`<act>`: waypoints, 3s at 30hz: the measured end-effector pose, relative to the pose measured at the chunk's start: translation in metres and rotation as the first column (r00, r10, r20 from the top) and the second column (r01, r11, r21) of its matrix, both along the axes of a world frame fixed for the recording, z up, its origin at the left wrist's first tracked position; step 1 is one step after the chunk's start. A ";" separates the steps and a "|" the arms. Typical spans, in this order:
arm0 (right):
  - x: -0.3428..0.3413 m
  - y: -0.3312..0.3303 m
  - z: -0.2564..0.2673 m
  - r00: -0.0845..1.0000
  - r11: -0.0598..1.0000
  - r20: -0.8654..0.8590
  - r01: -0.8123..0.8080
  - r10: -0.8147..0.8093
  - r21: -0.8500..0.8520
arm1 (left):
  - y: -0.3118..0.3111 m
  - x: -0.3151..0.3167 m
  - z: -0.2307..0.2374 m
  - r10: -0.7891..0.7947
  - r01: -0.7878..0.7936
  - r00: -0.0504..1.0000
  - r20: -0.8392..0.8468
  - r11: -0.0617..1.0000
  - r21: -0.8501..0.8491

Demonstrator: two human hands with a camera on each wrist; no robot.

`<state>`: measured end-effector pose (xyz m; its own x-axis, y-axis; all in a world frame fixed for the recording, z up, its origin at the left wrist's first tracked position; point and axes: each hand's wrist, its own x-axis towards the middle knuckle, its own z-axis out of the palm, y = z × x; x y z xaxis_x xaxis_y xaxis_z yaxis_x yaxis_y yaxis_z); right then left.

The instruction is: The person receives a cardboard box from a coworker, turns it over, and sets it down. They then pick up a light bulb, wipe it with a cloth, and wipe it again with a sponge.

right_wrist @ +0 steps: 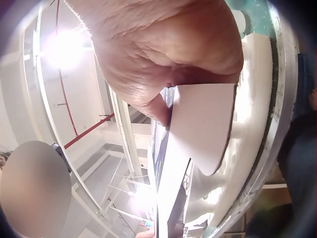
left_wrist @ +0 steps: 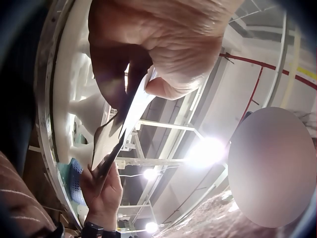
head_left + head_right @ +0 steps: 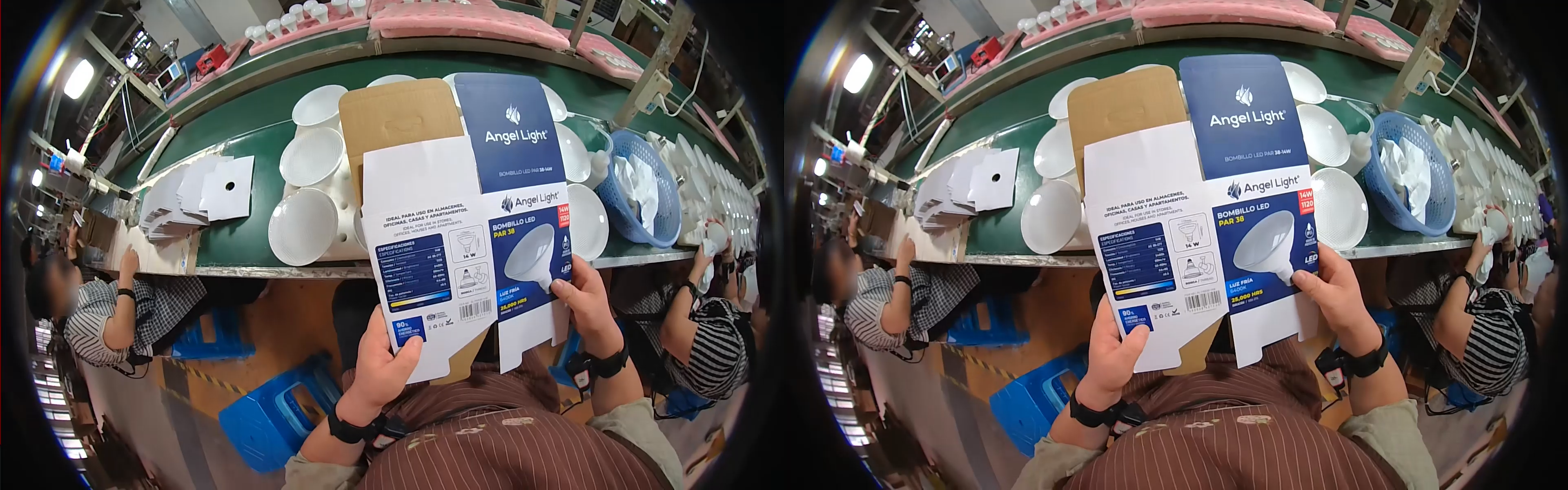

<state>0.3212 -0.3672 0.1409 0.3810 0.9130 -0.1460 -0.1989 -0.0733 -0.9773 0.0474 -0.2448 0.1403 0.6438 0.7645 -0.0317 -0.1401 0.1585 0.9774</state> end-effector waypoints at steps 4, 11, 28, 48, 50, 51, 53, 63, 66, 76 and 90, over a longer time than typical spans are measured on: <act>0.002 -0.001 0.001 1.000 1.000 0.024 -0.004 0.004 0.006 | 0.000 -0.002 0.000 -0.056 0.056 0.998 -0.008 0.998 0.020; 0.000 -0.002 0.001 1.000 1.000 0.008 0.005 -0.005 0.003 | 0.000 -0.002 0.002 -0.099 0.099 0.995 0.006 0.995 0.001; 0.002 -0.006 0.003 1.000 1.000 0.007 -0.015 0.015 -0.012 | -0.003 0.000 0.008 -0.080 0.080 0.997 0.014 0.997 -0.015; -0.001 -0.006 0.004 0.999 0.999 0.007 -0.036 0.036 0.001 | -0.003 -0.003 0.005 -0.072 0.072 0.997 0.020 0.997 -0.010; -0.004 -0.005 0.008 1.000 1.000 -0.016 -0.007 0.007 -0.018 | -0.004 -0.003 0.005 -0.064 0.065 0.998 0.016 0.998 -0.025; -0.005 -0.005 0.009 1.000 1.000 -0.016 -0.004 0.004 -0.019 | -0.005 -0.003 0.005 -0.053 0.053 0.999 0.011 0.998 -0.039; -0.004 -0.005 0.010 0.999 1.000 -0.036 -0.015 0.015 -0.024 | -0.004 -0.003 0.004 -0.058 0.059 0.998 0.020 0.998 -0.037; -0.005 -0.004 0.011 1.000 1.000 -0.014 -0.016 0.015 -0.025 | -0.002 -0.003 0.004 -0.075 0.075 0.997 0.016 0.997 -0.005; -0.006 -0.004 0.014 1.000 1.000 -0.026 -0.010 0.010 -0.009 | -0.002 -0.003 0.006 -0.085 0.085 0.996 0.009 0.996 -0.010; -0.001 -0.006 0.006 0.999 0.999 0.028 -0.030 0.030 -0.021 | -0.002 -0.005 0.006 -0.092 0.091 0.995 0.025 0.996 0.010; -0.002 -0.007 0.003 0.999 1.000 0.037 -0.012 0.012 0.000 | -0.005 -0.004 0.005 -0.099 0.099 0.994 0.041 0.995 0.003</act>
<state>0.3194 -0.3744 0.1435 0.3747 0.9178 -0.1316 -0.1618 -0.0750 -0.9840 0.0433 -0.2494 0.1453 0.7169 0.6972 -0.0029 -0.1638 0.1724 0.9713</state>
